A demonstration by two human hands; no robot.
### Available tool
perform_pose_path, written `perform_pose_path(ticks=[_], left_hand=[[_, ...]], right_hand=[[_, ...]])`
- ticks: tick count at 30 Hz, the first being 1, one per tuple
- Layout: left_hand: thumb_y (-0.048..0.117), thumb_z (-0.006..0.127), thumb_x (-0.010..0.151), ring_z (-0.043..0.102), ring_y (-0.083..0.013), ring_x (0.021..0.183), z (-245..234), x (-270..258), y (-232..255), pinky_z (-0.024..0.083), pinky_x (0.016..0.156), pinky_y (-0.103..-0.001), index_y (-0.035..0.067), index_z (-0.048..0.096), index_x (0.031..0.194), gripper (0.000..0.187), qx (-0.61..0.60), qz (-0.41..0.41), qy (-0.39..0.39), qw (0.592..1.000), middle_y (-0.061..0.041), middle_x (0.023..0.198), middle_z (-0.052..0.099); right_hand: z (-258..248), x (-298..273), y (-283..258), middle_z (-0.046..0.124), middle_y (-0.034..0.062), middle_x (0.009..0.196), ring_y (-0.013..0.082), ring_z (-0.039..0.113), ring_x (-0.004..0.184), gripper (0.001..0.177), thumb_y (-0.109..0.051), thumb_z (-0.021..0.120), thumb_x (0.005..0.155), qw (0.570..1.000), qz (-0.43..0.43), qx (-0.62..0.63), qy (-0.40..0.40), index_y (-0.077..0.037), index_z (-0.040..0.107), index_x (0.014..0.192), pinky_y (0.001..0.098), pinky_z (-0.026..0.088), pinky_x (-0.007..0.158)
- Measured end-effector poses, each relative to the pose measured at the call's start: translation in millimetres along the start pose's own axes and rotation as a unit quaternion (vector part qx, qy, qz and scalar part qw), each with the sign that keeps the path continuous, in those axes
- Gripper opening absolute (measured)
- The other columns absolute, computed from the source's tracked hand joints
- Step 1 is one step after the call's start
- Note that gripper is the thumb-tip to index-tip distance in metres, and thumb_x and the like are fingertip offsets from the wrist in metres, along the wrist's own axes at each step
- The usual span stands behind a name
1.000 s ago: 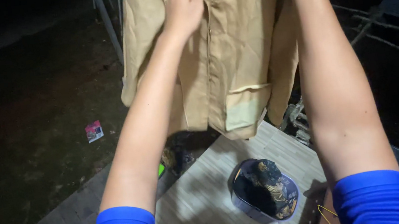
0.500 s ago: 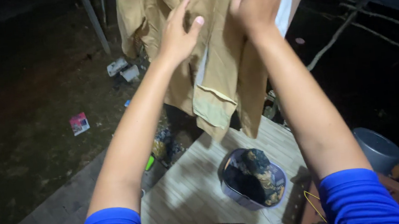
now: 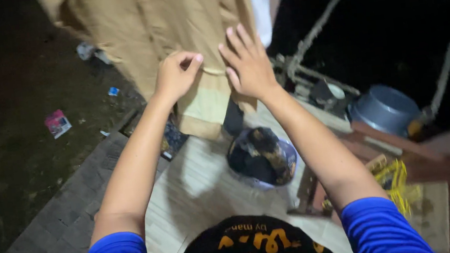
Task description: Hanging laundry garments onto a clothesline using plastic hangers.
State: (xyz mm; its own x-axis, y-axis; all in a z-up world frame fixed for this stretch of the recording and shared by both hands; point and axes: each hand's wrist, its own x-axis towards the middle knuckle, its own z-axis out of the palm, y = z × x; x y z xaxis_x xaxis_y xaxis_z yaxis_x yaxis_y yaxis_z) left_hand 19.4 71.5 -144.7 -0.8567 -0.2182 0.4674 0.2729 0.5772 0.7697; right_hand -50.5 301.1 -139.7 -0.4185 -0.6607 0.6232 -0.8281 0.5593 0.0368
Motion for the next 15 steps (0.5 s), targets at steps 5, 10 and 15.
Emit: perform_pose_path(ticks=[5, 10, 15], left_hand=[[0.052, 0.059, 0.103, 0.066, -0.0448, 0.077, 73, -46, -42, 0.051, 0.068, -0.051, 0.005, 0.076, 0.086, 0.053, 0.144, -0.102, -0.051, 0.983, -0.025, 0.076, 0.066], [0.056, 0.055, 0.098, 0.066, -0.0461, 0.076, 150, -88, -90, 0.051, 0.07, -0.053, 0.004, 0.073, 0.082, 0.057, 0.141, -0.159, -0.177, 0.961, -0.026, 0.074, 0.067], [0.056, 0.056, 0.096, 0.069, -0.0437, 0.082, 228, -140, -156, 0.053, 0.075, -0.051, 0.004, 0.074, 0.083, 0.056, 0.123, -0.209, -0.297, 0.924, -0.023, 0.081, 0.071]], right_hand=[[48, -133, 51, 0.034, 0.0201, 0.164, 0.0393, 0.028, 0.153, 0.062, -0.03, 0.073, 0.088, 0.98, 0.104, 0.09, -0.143, -0.011, 0.057, 0.145, 0.0527, 0.025, 0.122], [84, -273, 97, 0.047, 0.0197, 0.154, 0.038, 0.044, 0.142, 0.054, -0.036, 0.062, 0.097, 0.908, 0.33, 0.189, -0.174, -0.01, 0.057, 0.144, 0.0437, 0.035, 0.116], [78, -367, 101, 0.065, 0.0218, 0.127, 0.0385, 0.06, 0.12, 0.048, -0.039, 0.058, 0.097, 0.815, 0.496, 0.215, -0.208, -0.013, 0.063, 0.136, 0.0452, 0.048, 0.099]])
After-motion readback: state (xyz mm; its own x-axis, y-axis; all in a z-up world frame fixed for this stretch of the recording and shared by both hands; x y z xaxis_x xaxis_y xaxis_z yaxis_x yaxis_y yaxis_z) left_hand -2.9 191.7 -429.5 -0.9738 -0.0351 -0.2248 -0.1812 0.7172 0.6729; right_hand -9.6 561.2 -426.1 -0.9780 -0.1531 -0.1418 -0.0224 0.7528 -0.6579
